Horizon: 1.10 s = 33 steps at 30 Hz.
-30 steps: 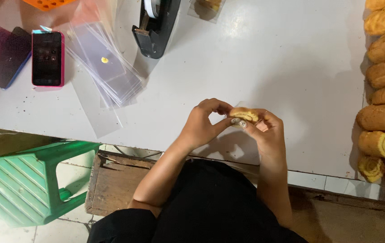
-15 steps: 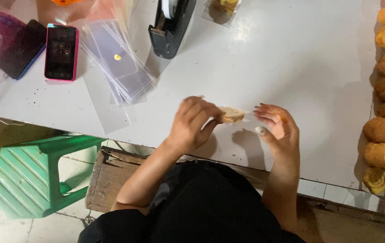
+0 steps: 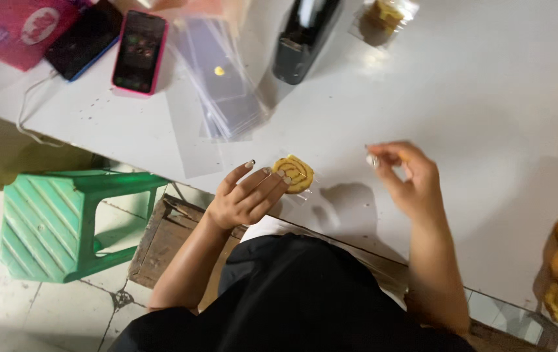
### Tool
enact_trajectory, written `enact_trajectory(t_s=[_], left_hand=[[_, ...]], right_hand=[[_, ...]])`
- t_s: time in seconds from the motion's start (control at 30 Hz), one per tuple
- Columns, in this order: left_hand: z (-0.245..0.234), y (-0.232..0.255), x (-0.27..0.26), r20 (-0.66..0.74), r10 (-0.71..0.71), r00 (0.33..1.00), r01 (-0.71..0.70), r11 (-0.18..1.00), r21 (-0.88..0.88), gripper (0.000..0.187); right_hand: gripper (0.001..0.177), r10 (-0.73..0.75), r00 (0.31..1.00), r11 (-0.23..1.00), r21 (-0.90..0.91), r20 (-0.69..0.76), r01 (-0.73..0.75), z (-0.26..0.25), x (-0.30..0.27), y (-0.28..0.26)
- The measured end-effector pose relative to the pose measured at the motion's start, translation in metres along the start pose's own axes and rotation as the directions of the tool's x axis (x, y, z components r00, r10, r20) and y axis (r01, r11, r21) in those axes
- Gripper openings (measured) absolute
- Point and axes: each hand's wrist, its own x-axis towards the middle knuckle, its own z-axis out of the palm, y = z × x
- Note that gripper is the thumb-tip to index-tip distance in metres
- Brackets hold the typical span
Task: The person packages small cake rolls by placing a piece of clear plastic around a cake roll and securing it with tape from a dispenser.
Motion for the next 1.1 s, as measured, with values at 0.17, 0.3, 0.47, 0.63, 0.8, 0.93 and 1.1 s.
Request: enact_trajectory(t_s=[0.17,0.3,0.47,0.63,0.8,0.93,1.1], left_hand=[[-0.025,-0.013,-0.020,0.032,-0.116,0.993,0.114,0.992,0.057,0.006],[-0.030,-0.015,-0.033,0.029,-0.205,0.978,0.203,0.977,0.064,0.008],[-0.030,-0.027,-0.029,-0.054,-0.244,0.968,0.248,0.965,0.083,0.005],[-0.029,-0.039,-0.024,-0.089,-0.272,0.958,0.279,0.958,0.068,0.004],[-0.022,-0.041,-0.023,-0.133,-0.281,0.951,0.290,0.956,0.054,0.003],[-0.018,-0.039,-0.023,-0.136,-0.285,0.949,0.292,0.956,0.037,0.004],[-0.026,-0.048,-0.019,0.076,-0.126,0.989,0.131,0.990,-0.059,0.013]], right_hand=[[0.017,-0.063,0.998,0.996,-0.059,-0.007,0.062,0.062,0.097,0.012],[0.046,-0.028,0.986,0.989,-0.146,-0.162,0.004,0.119,0.161,0.045],[0.042,-0.141,0.954,0.962,-0.266,-0.263,0.068,0.169,0.175,0.061],[0.036,-0.065,0.971,0.992,0.091,-0.230,0.088,0.176,0.175,0.056],[0.033,-0.222,0.974,0.964,0.141,-0.041,0.225,0.145,0.184,0.064],[0.035,-0.185,0.982,0.972,0.156,0.038,0.177,0.101,0.181,0.080],[0.033,0.120,0.955,0.992,-0.065,0.273,-0.106,0.063,0.185,0.058]])
